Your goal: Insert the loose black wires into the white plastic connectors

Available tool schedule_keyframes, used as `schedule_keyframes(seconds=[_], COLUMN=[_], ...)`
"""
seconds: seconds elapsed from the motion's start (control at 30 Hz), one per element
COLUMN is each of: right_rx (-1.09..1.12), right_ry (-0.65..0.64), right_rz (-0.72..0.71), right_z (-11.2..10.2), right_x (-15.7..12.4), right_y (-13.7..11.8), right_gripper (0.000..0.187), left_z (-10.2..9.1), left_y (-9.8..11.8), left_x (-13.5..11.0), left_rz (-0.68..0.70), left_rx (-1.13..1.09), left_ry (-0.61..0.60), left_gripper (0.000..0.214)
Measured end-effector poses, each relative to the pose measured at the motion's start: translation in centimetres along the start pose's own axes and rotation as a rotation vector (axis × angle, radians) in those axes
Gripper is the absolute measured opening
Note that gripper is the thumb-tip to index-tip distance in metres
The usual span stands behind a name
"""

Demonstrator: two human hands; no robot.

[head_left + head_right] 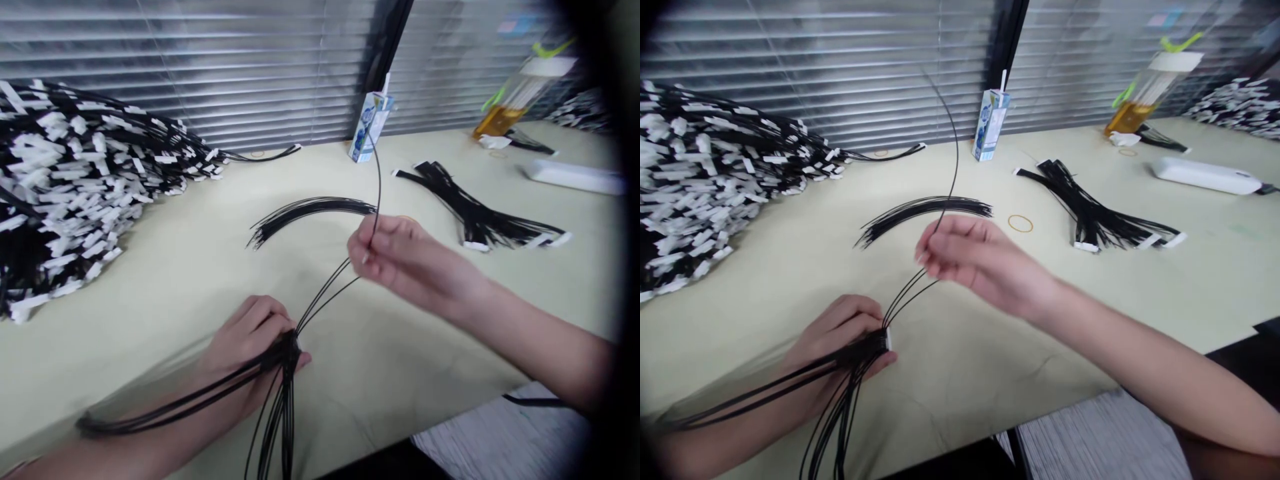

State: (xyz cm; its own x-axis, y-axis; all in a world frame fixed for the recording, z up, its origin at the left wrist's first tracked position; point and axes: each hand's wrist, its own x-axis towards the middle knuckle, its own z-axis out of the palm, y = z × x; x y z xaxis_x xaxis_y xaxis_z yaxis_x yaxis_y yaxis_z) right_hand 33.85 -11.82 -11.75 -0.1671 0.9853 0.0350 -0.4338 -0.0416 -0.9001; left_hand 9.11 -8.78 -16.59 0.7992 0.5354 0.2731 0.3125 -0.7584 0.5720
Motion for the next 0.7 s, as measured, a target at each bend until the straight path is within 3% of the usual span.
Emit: schedule_keyframes(seconds=[0.1,0.17,0.33,0.7], right_rx=[-0.191,-0.397,-0.741,-0.923], right_ry=[-0.123,-0.131,-0.054,-0.056], right_rz=[-0.055,-0.048,0.022,0.006], right_z=[3.0,3.8,3.3,3.1], right_x=[-1.6,-2.1,-1.9,-1.9], right_y=[2.3,3.6,5.4,6.0], right_gripper=[0.002,0.002,0.017,0.013], left_z=[0.0,0.0,0.0,0.0], left_y=[-0.1,-0.1,0.0,-0.1], left_x=[0.1,0.1,0.2,0.1], left_rz=[-0.009,-0.01,0.008,0.038], left_rx=[0.009,0.013,0.045,0.042], left_ry=[-0.015,-0.007,0.012,0.004], left_gripper=[0.013,0.011,0.012,0.013])
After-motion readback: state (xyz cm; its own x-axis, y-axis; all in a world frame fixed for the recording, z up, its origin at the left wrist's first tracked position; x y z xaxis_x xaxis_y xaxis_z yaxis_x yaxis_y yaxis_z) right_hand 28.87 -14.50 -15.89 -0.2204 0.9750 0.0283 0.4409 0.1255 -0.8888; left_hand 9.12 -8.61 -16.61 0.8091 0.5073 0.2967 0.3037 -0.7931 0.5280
